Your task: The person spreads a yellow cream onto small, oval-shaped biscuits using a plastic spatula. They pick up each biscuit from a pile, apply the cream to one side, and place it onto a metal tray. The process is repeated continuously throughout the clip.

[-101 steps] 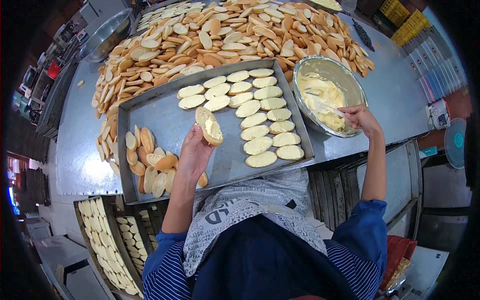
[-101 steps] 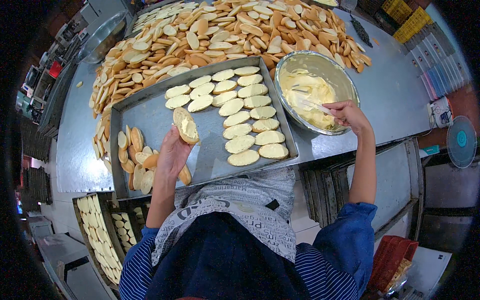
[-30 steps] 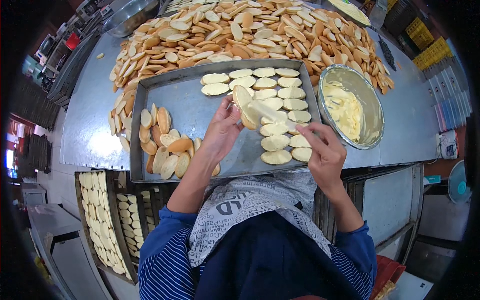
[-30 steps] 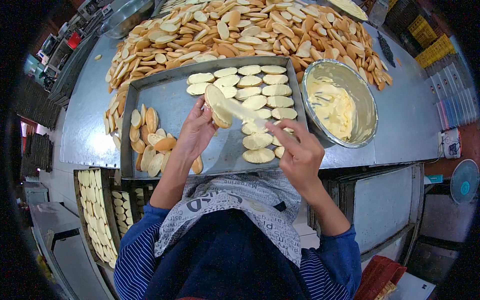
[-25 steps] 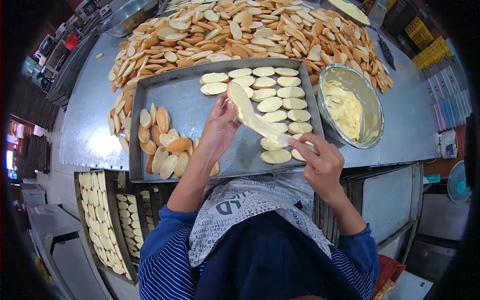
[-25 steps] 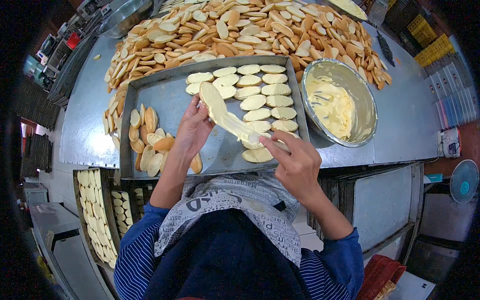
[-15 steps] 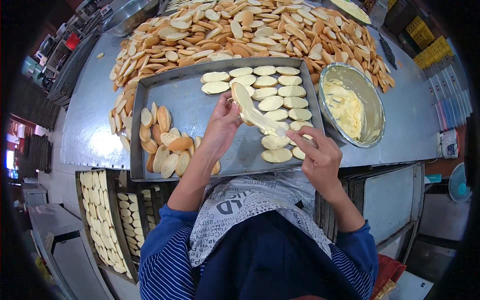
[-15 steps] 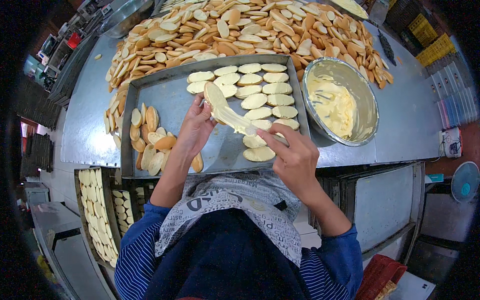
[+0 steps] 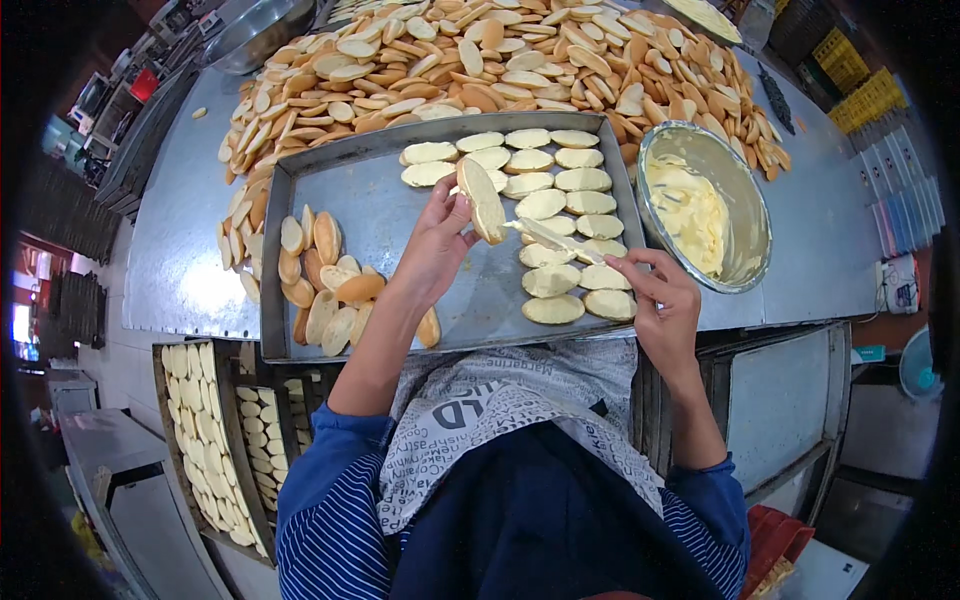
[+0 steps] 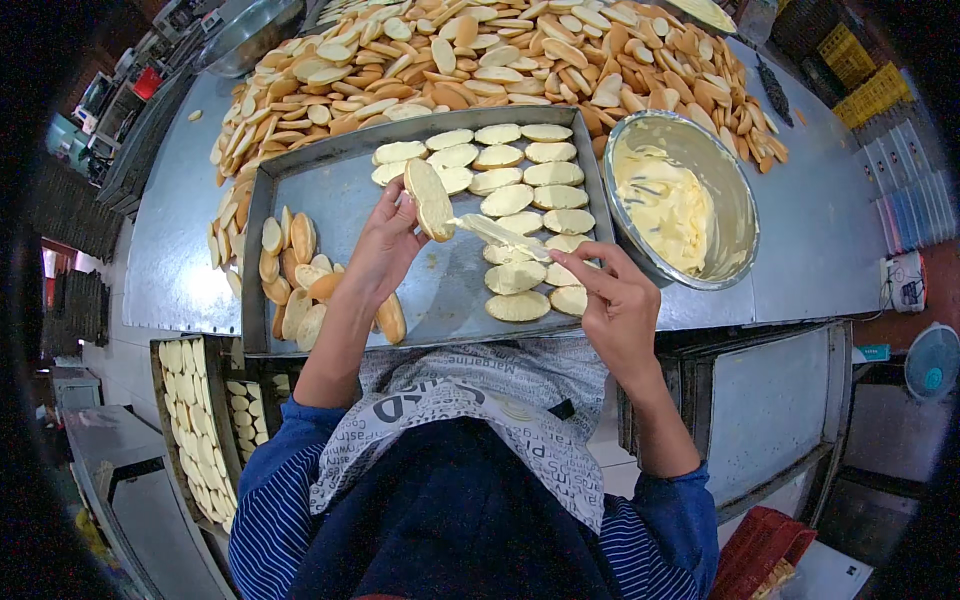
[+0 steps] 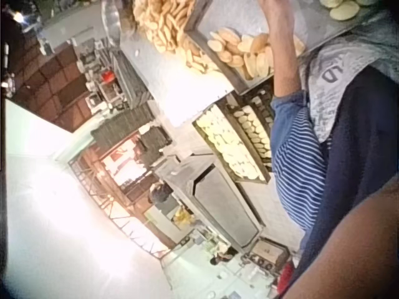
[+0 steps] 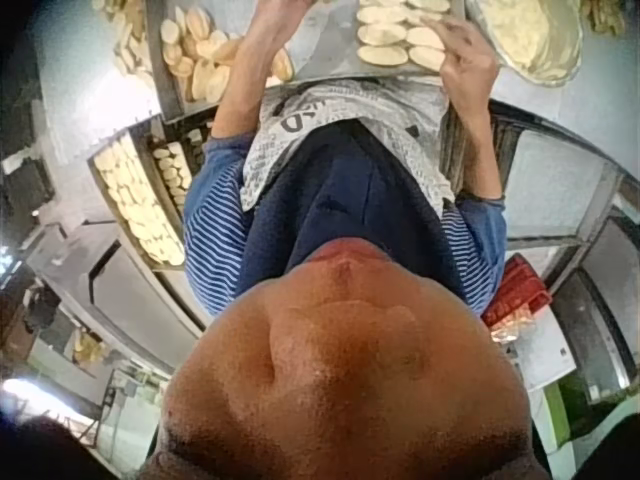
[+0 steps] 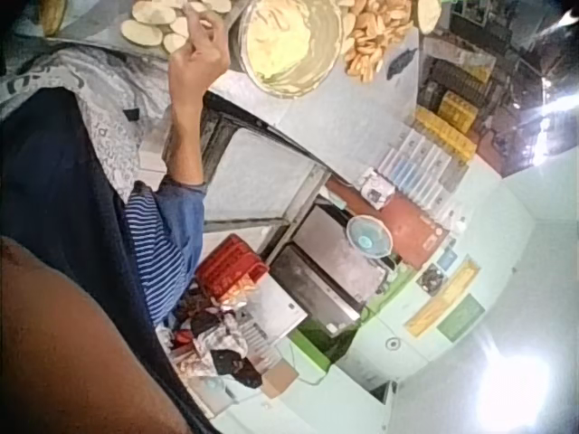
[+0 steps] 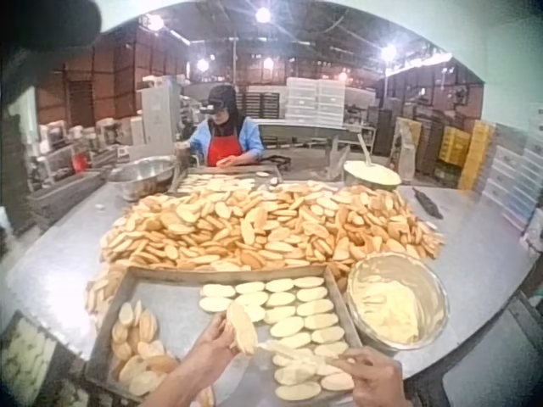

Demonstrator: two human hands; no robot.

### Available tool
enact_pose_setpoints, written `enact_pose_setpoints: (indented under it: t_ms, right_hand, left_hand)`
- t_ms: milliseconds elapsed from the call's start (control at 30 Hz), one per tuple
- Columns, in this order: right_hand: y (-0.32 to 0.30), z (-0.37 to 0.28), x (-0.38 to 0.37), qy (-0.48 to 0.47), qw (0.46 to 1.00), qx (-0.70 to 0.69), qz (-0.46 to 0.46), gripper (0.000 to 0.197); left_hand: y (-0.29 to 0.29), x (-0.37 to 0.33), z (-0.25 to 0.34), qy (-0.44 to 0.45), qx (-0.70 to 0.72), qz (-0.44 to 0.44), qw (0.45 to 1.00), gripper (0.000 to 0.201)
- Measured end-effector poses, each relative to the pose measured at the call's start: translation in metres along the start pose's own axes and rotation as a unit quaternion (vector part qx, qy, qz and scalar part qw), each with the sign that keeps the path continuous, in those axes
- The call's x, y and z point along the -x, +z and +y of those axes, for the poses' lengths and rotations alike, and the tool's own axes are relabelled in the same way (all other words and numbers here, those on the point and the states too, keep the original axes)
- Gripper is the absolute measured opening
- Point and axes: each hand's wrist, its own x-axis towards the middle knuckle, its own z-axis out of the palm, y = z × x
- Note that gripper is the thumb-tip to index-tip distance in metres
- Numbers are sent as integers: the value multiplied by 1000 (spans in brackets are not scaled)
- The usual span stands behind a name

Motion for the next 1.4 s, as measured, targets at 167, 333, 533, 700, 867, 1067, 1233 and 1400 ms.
enact_pose_setpoints:
  t_ms: [167,333,533,700,867,1067,1233,1400]
  right_hand:
    - [3,1,3,-89,992,83,-18,55]
    - [-3,-3,5,-35,999,23,-24,54]
    - [10,-1,3,-38,999,4,-30,53]
    - [-1,9,11,41,997,-40,-54,49]
    - [-7,29,16,71,992,-100,23,38]
    - [-30,44,19,121,984,-98,87,32]
    - [-49,60,14,118,977,-90,151,30]
    - [-69,86,8,119,978,-42,168,32]
  left_hand:
    - [7,1,2,0,3,-3,1000,46]
    - [-6,0,0,18,2,-9,1000,47]
    - [-4,7,-8,5,8,-31,999,44]
    - [-43,5,-10,3,-55,26,998,38]
    - [-91,-18,-33,7,-293,12,956,47]
    - [-100,-50,-41,41,-490,-35,870,48]
    - [-91,-69,-53,147,-590,-38,793,52]
    - [-65,-60,-44,209,-676,44,705,48]
